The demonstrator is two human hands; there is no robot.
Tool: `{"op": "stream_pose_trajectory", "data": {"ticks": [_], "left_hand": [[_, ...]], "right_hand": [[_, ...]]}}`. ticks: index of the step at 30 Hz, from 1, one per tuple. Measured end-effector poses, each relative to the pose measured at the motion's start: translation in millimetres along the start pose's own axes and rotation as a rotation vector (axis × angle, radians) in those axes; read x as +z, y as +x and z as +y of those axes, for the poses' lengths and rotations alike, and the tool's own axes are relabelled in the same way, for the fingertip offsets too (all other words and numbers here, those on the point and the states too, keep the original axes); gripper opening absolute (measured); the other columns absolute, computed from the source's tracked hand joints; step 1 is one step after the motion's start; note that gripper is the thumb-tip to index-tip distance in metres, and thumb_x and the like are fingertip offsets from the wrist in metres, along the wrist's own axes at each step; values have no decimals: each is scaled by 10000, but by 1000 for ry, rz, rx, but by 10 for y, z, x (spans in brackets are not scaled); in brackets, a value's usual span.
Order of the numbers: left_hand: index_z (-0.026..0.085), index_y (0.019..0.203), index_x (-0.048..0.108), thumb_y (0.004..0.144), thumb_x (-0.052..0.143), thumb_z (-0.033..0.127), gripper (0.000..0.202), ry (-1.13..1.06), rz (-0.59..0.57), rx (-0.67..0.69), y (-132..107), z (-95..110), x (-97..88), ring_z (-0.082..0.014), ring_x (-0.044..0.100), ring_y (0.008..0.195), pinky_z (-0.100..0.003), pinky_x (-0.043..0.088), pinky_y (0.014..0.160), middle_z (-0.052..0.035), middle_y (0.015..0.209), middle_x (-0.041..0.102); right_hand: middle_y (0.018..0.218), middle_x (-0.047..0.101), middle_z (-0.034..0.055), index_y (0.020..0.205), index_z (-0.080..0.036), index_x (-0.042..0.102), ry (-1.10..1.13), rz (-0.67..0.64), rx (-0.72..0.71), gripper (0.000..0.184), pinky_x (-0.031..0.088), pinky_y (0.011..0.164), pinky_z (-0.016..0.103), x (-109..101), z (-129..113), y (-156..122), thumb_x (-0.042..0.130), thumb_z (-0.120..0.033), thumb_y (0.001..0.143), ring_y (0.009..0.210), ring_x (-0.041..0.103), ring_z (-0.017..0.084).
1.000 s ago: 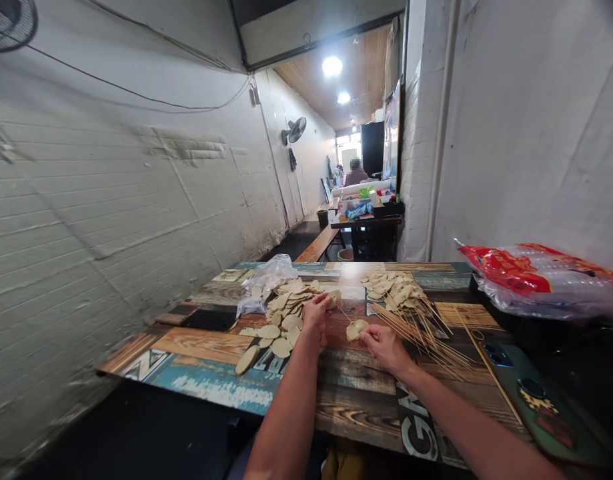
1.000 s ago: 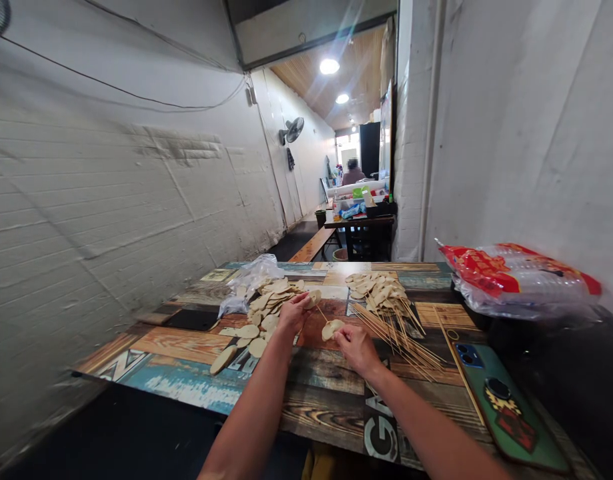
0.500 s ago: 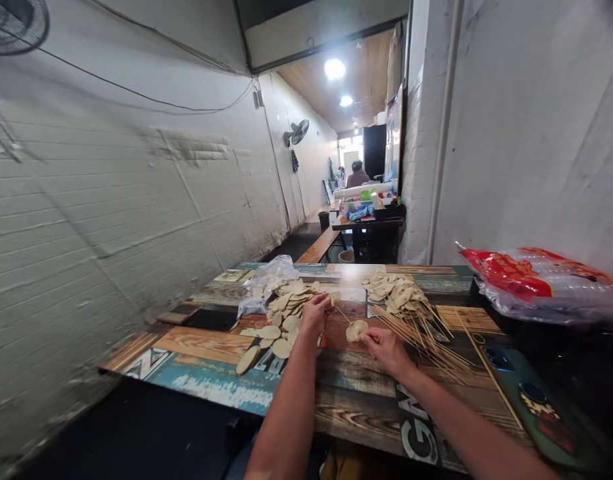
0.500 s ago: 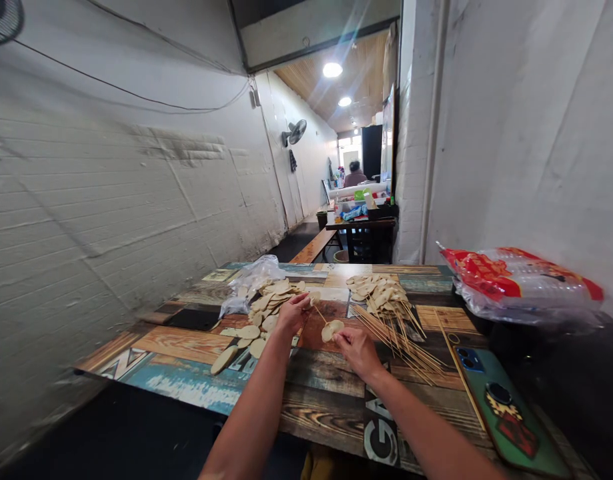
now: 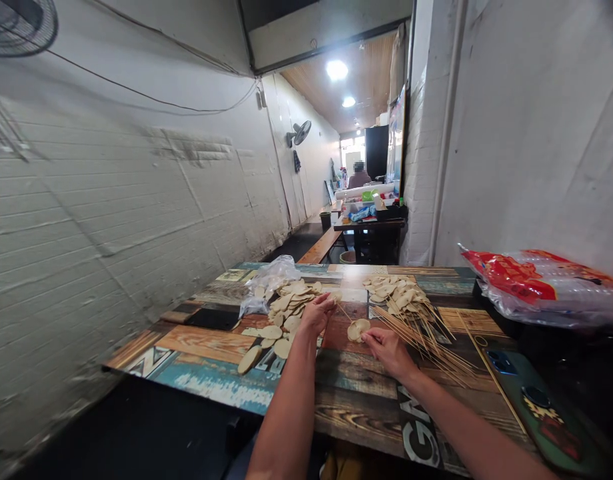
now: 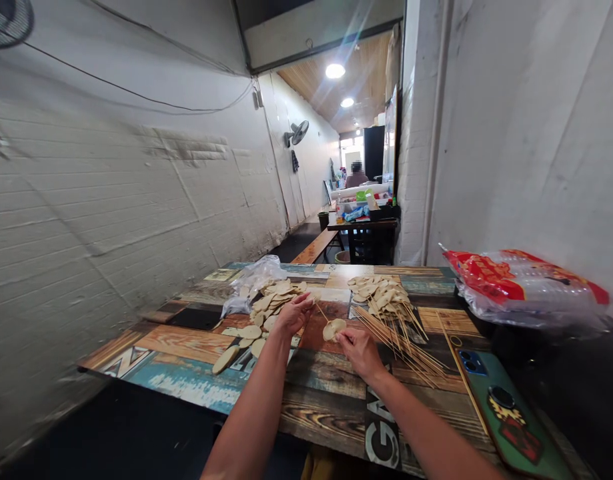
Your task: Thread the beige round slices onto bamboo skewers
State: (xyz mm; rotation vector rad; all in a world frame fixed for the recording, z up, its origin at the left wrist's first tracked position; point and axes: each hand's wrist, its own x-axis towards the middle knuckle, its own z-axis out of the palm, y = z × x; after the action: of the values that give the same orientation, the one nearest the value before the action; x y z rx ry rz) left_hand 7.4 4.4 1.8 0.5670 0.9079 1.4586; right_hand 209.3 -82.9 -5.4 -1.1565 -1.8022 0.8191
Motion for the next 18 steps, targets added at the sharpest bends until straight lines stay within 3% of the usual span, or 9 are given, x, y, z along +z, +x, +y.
{"op": "stream_pose_trajectory", "data": {"ticks": [9,18], "left_hand": [[115,876,687,704,676,-59,244,-46,-8,-49,-34,45,9,-114,644,675,-218,520,681,-58,794,700],[118,932,672,744,626,-72,272,-36,-25,-115,-65,56,19,-113,654,695,-232,547,721,-53,818,707]], "right_hand": [[472,453,-44,586,-203,572,2,-14,5,353,289,518,248,2,38,7,462,-424,839,475,422,123],[494,432,-32,533,-212,480,6,-34,-31,399,279,517,252,-42,76,40,443,-446,854,506,399,126]]}}
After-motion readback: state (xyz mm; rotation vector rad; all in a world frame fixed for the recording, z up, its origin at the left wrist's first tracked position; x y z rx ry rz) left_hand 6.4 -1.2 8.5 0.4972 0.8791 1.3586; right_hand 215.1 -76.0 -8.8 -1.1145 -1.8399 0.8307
